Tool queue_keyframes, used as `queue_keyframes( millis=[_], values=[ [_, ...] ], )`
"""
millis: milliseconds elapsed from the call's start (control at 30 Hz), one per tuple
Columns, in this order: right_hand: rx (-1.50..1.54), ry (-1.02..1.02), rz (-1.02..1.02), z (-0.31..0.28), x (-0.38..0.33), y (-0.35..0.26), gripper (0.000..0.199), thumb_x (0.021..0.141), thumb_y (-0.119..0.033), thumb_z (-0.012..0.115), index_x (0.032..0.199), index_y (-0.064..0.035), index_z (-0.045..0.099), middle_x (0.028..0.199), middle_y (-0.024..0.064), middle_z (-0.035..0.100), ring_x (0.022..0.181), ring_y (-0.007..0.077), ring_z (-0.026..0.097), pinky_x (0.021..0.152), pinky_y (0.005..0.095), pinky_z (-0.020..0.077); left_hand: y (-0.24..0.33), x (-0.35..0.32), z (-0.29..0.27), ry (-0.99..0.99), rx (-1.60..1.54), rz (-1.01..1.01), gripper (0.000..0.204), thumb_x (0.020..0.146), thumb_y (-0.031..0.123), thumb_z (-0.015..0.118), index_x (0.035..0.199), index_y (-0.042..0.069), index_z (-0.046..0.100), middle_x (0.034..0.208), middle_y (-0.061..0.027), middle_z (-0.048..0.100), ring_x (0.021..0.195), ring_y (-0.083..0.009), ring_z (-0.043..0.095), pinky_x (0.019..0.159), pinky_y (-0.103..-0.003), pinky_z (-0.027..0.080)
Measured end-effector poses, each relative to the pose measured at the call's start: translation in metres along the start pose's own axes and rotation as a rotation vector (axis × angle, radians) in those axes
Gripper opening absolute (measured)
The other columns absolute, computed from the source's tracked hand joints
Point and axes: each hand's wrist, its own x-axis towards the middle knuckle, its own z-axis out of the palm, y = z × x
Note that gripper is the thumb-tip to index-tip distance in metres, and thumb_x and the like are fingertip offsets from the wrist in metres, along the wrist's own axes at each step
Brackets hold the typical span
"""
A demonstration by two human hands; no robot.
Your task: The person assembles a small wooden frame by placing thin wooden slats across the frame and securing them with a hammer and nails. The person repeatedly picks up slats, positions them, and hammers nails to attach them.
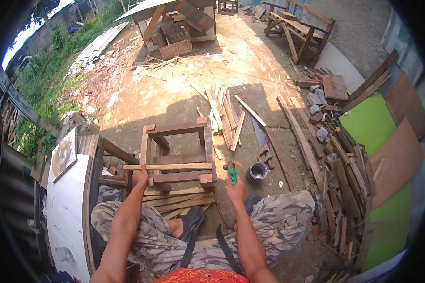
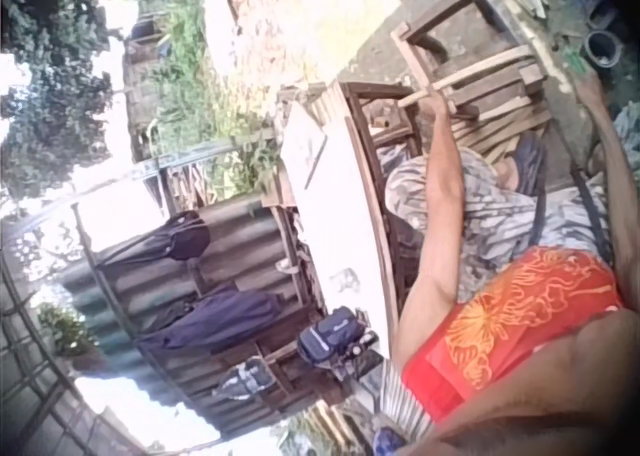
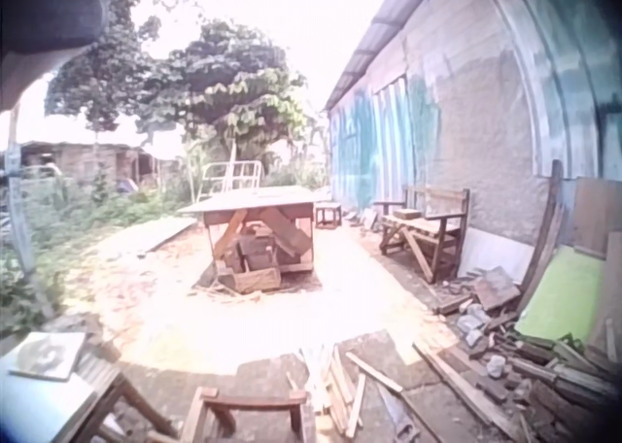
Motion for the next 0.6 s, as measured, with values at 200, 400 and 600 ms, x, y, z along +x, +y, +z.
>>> queue_keyframes(
  millis=[200,400,600],
  values=[
    [-0.089,-0.013,0.033,0.000,0.001,0.007,0.032,0.089,-0.033,0.069,0.093,-0.0014,0.062,0.068,0.0132,0.063,0.051,0.0253,0.062,0.051,0.0409,0.0481,0.028,-0.045,-0.040,-0.016,0.219,0.205,0.053,0.091,0.055,0.062,0.102,0.004,0.071,0.095,-0.0194,0.071,0.095,-0.0376,0.068,0.083,-0.047,0.050],
    [-0.268,0.021,-0.097,0.007,-0.001,0.019,0.034,0.090,-0.033,0.069,0.097,-0.0005,0.062,0.074,0.0220,0.063,0.073,0.0414,0.065,0.067,0.0479,0.0484,0.061,-0.076,0.000,0.107,0.110,1.374,0.046,0.091,0.051,0.062,0.119,0.015,0.068,0.104,-0.0100,0.066,0.103,-0.0263,0.061,0.094,-0.045,0.040],
    [-0.318,0.031,-0.248,0.017,-0.013,0.000,0.035,0.091,-0.036,0.069,0.097,-0.0016,0.063,0.073,0.0168,0.062,0.071,0.0326,0.064,0.066,0.0435,0.0480,0.069,-0.101,0.038,-0.107,0.242,1.406,0.043,0.095,0.047,0.057,0.130,0.023,0.063,0.095,-0.0087,0.064,0.095,-0.0257,0.059,0.088,-0.042,0.040]
  ],
)
